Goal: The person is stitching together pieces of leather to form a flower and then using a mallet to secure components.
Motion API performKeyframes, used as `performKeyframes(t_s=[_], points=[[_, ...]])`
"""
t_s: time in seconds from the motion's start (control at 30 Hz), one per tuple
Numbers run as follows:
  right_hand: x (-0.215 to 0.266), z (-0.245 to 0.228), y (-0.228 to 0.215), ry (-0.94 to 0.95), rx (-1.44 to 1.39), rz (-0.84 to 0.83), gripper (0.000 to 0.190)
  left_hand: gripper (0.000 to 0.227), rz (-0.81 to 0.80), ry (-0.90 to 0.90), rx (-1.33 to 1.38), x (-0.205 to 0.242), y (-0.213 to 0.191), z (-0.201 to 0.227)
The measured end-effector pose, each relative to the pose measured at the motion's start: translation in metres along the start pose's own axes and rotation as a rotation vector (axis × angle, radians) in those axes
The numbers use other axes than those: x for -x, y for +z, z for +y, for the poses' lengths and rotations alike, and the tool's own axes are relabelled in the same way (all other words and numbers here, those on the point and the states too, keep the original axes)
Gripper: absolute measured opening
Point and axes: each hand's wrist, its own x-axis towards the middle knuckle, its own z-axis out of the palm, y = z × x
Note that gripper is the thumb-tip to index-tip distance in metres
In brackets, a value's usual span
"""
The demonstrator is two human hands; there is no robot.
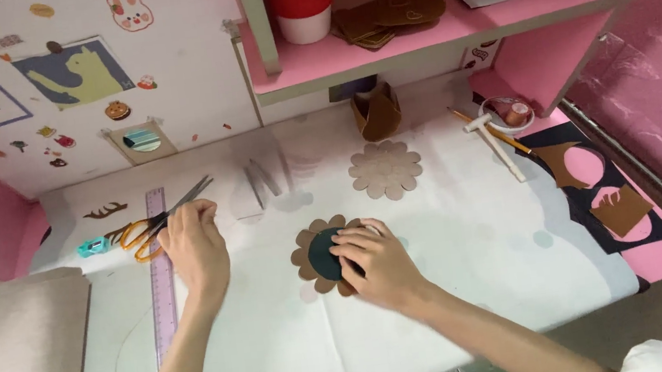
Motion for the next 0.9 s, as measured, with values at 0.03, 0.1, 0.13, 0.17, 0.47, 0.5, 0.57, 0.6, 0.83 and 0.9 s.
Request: performKeyframes(t_s=[0.03, 0.1, 0.13, 0.17, 0.47, 0.5, 0.57, 0.6, 0.83, 0.9], points=[[0.0, 0.0, -0.001, -0.003, -0.002, 0.0, 0.016, 0.009, 0.002, -0.001, -0.002, 0.001, 0.001, -0.002], [0.0, 0.0, -0.002, 0.029, -0.008, 0.118, 0.013, 0.015, -0.007, 0.063, -0.222, 0.003, 0.003, -0.005], [0.001, 0.0, -0.003, 0.029, -0.009, 0.12, 0.013, 0.015, -0.007, 0.064, -0.222, 0.005, -0.008, 0.019], [0.001, 0.001, -0.003, 0.09, -0.029, 0.183, 0.013, 0.022, -0.031, 0.084, -0.272, 0.006, -0.018, 0.042], [-0.018, -0.011, -0.031, 0.678, -0.422, 0.176, 0.007, 0.081, -0.783, 0.461, 0.159, 0.053, -0.027, 0.148], [-0.021, -0.009, -0.033, 0.715, -0.404, 0.126, 0.007, 0.086, -0.91, 0.524, 0.133, 0.06, -0.019, 0.145], [-0.022, -0.01, -0.032, 0.7, -0.341, 0.102, 0.004, 0.086, -0.927, 0.54, 0.115, 0.059, -0.023, 0.147], [-0.025, -0.011, -0.031, 0.677, -0.282, 0.078, 0.004, 0.087, -0.939, 0.552, 0.092, 0.057, -0.025, 0.147], [-0.012, -0.005, -0.017, 0.435, 0.097, 0.017, 0.001, 0.088, -0.99, 0.549, 0.081, 0.057, -0.026, 0.145], [-0.014, -0.008, -0.02, 0.476, 0.017, 0.011, 0.001, 0.09, -0.991, 0.517, 0.113, 0.055, -0.029, 0.147]])
